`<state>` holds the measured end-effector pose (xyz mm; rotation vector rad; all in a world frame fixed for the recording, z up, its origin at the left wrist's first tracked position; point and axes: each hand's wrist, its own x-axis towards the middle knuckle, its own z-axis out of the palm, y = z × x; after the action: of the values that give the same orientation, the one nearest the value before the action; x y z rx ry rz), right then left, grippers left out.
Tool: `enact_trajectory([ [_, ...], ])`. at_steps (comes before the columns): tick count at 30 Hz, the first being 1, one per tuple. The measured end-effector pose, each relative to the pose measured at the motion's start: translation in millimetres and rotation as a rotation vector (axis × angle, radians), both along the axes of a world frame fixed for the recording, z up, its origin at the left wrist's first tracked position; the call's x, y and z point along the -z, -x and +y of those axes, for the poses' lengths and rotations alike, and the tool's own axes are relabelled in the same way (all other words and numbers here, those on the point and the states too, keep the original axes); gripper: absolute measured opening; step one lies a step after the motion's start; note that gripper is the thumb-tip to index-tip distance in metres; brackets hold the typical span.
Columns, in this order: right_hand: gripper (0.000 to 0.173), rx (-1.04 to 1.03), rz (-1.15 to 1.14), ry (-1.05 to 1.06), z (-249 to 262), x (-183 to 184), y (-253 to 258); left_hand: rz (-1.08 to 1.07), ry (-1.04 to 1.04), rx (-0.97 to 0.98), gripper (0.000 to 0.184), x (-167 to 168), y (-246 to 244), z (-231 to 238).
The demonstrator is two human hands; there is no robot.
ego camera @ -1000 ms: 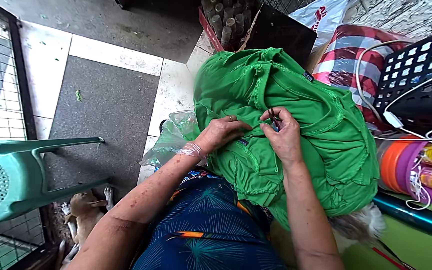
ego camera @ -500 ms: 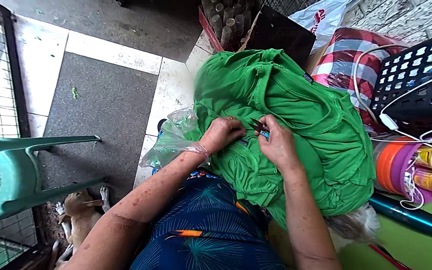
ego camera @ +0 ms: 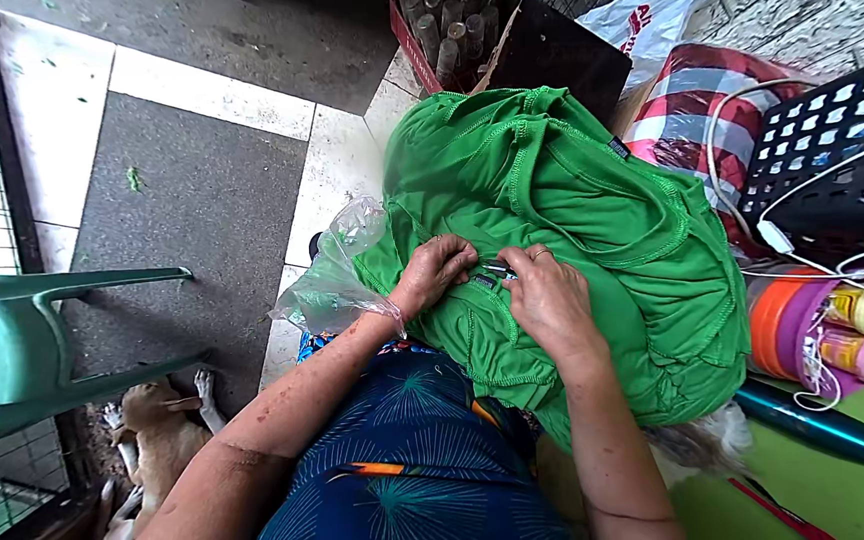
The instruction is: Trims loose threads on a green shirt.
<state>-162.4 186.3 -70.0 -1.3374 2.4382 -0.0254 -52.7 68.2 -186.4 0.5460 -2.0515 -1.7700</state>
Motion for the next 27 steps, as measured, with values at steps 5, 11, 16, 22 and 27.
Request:
enact_trajectory([
  [5,0.026,-0.044,0.003,0.019,-1.3,6.7,2.5,0.037,0.002,-0.008,0.014,3.4,-4.7,3.7],
  [11,0.025,0.0,-0.122,0.146,8.9,12.4,15.3,0.038,0.0,-0.055,0.011,-2.3,-10.6,6.4],
  [16,0.03,0.064,-0.18,0.223,11.1,13.6,19.2,0.102,0.342,-0.078,0.005,-10.6,-14.8,12.8],
  [22,0.031,0.017,-0.119,0.257,14.7,16.1,15.7,-0.104,0.431,-0.007,0.013,-24.3,-9.7,18.5],
  [27,0.031,-0.061,-0.178,0.217,19.7,10.6,19.2,-0.129,0.062,0.092,0.02,-19.4,-16.9,2.4],
])
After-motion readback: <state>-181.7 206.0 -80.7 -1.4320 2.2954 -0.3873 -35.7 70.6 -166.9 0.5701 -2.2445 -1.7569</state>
